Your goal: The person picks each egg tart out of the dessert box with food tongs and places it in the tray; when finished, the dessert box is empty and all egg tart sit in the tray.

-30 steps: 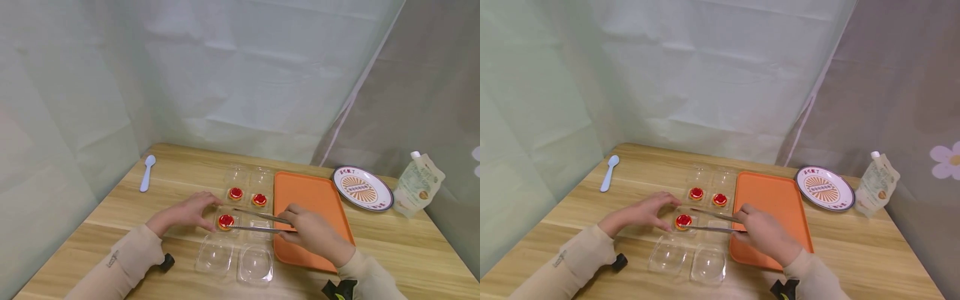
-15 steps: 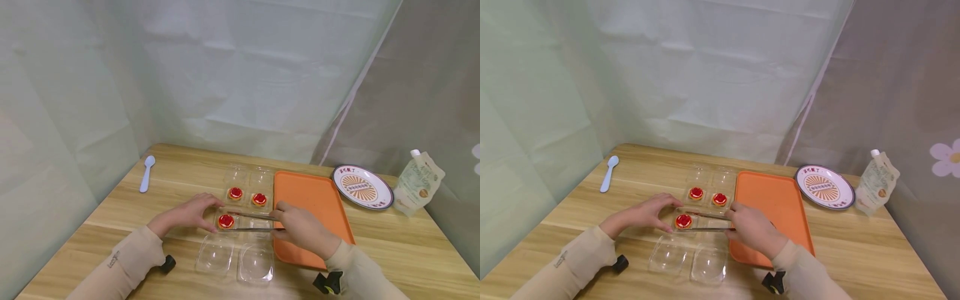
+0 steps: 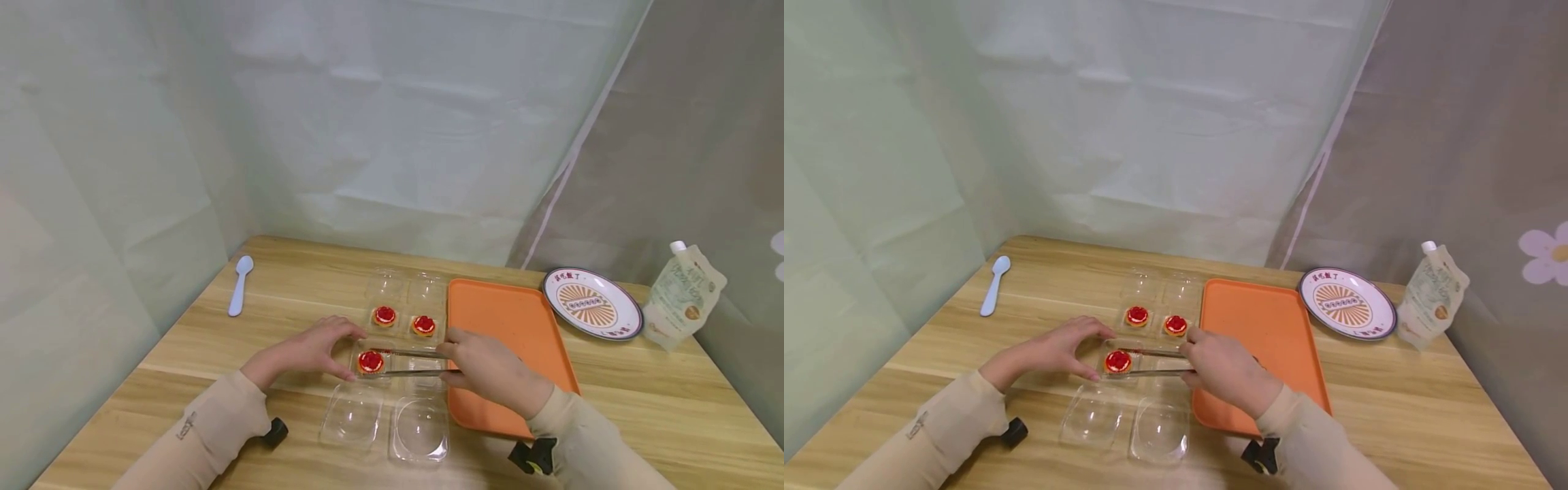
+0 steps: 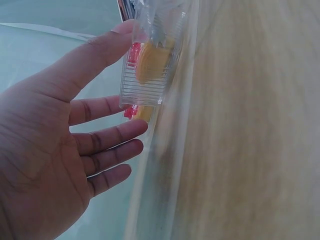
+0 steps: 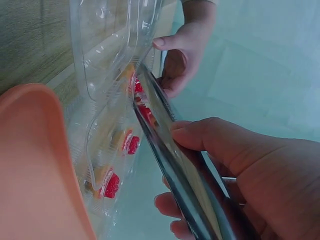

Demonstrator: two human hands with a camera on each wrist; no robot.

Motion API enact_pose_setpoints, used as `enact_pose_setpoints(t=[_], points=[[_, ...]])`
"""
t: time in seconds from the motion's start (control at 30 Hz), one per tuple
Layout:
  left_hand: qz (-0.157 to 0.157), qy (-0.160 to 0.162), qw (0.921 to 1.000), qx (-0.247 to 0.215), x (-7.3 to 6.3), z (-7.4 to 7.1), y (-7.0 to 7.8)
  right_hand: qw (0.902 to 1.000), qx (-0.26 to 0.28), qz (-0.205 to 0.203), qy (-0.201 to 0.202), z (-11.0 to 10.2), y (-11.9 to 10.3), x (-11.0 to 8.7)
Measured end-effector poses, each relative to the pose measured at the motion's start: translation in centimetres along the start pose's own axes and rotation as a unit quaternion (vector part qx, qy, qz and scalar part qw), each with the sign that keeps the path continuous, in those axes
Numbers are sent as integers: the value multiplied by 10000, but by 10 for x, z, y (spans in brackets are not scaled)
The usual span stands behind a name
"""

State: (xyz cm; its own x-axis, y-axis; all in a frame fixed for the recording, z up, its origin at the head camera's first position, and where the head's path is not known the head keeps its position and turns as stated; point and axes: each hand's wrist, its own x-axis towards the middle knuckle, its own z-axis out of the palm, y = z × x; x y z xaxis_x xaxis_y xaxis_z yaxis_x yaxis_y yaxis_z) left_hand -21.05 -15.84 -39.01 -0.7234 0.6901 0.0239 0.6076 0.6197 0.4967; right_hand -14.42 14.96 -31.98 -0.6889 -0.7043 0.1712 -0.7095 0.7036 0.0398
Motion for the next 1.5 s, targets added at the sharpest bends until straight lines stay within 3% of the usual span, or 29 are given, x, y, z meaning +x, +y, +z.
enact_pose_setpoints(t=[0.43,0.73,1.2,1.33,1.5], points=[[8,-9,10000,-47,2,2,-1,9997,186,104,-77,-3,1,-3],[-6,-18,10000,-77,2,2,-1,9993,286,223,45,-17,2,-10],[0,22,10000,-9,2,3,-2,9971,485,563,175,-44,12,-35],[-33,24,10000,-53,1,3,-3,9974,181,549,422,-48,19,-45],[-66,14,10000,-42,1,1,-4,9960,232,600,614,-50,28,-59]])
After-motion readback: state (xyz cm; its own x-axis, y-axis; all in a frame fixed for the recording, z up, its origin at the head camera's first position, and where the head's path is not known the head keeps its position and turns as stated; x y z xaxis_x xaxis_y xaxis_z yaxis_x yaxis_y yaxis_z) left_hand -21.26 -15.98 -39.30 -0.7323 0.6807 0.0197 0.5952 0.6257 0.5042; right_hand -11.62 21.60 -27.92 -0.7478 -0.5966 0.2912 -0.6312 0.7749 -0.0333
